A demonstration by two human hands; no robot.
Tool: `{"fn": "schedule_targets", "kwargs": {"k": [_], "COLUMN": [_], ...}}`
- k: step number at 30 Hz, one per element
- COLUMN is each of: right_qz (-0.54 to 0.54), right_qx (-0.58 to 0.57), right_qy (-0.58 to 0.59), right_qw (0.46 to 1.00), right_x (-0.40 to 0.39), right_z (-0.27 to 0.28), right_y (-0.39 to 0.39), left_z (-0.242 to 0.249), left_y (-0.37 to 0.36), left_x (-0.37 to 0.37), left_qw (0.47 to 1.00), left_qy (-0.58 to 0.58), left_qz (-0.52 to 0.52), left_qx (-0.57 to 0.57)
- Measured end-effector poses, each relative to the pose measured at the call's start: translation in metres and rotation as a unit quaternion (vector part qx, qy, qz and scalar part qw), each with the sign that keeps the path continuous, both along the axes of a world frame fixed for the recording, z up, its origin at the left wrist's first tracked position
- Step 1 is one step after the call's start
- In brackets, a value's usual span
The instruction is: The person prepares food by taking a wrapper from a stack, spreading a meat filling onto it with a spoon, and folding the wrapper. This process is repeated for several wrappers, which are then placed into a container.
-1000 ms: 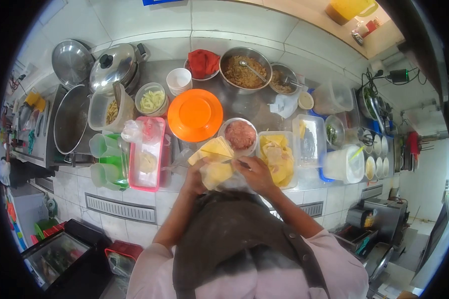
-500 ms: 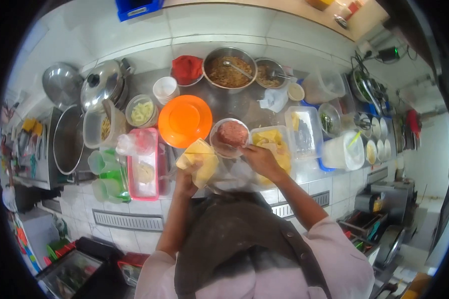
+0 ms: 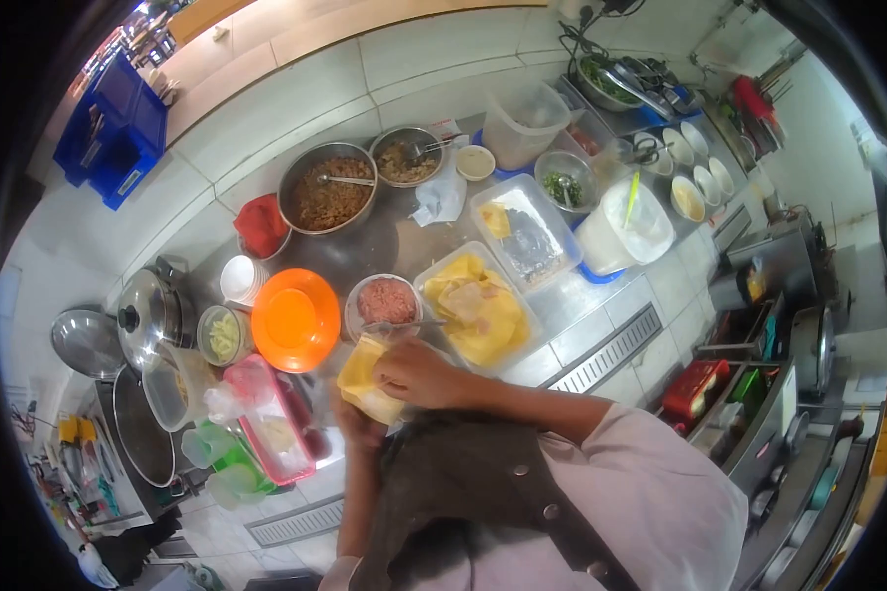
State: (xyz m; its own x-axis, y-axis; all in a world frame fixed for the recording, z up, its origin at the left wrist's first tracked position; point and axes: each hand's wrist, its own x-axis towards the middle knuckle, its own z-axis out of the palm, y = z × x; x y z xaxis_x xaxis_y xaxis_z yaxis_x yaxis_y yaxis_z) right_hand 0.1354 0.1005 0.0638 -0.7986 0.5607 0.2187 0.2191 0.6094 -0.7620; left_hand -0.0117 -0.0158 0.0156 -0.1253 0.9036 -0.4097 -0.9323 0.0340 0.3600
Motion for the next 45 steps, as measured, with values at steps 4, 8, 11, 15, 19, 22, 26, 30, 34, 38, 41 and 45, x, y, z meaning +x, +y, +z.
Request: {"fn": "schedule_targets", "kwargs": {"k": [4, 8, 11, 15, 19, 22, 26, 30, 34, 38, 41, 45], "right_qz": [-0.020, -0.029, -0.062, 0.000, -0.048, -0.112, 0.016, -0.027, -0.018, -0.060, -0.071, -0.082], "right_qx": [-0.214, -0.338, -0.383, -0.274, -0.143, 0.037, 0.080, 0.200, 0.181, 0.196, 0.212, 0.335], "right_qy": [0.114, 0.066, 0.047, -0.090, -0.179, -0.131, -0.318, -0.239, -0.256, -0.332, -0.344, -0.291], "right_qw": [0.970, 0.938, 0.921, 0.957, 0.972, 0.984, 0.945, 0.950, 0.949, 0.921, 0.912, 0.892], "right_x": [0.036, 0.090, 0.122, 0.146, 0.144, 0.104, 0.027, 0.003, -0.001, -0.022, -0.045, -0.046], "right_z": [0.020, 0.024, 0.027, 0.030, 0.004, -0.018, -0.004, -0.054, -0.036, -0.026, -0.021, -0.053], "right_y": [0.004, 0.042, 0.070, 0.103, 0.118, 0.110, 0.084, 0.061, 0.054, 0.049, 0.034, 0.009], "left_z": [-0.017, -0.002, 0.003, 0.010, 0.027, 0.034, 0.037, 0.053, 0.039, 0.027, 0.015, 0.008], "left_y": [-0.001, 0.005, 0.004, 0.005, 0.002, -0.006, -0.015, -0.025, -0.051, -0.062, -0.066, -0.067], "left_x": [-0.002, -0.004, -0.011, -0.019, -0.025, -0.034, -0.047, -0.052, -0.059, -0.052, -0.050, -0.056], "left_qw": [1.000, 0.999, 1.000, 1.000, 0.998, 0.994, 0.986, 0.981, 0.978, 0.976, 0.973, 0.971], "left_qy": [-0.018, 0.021, 0.004, -0.007, 0.020, -0.011, -0.021, -0.013, -0.065, -0.017, -0.047, -0.096], "left_qz": [0.009, -0.009, 0.005, 0.018, 0.048, 0.072, 0.106, 0.140, 0.150, 0.198, 0.209, 0.194], "left_qx": [-0.021, -0.039, -0.015, 0.022, 0.024, 0.078, 0.124, 0.137, 0.132, 0.090, 0.085, 0.103]}}
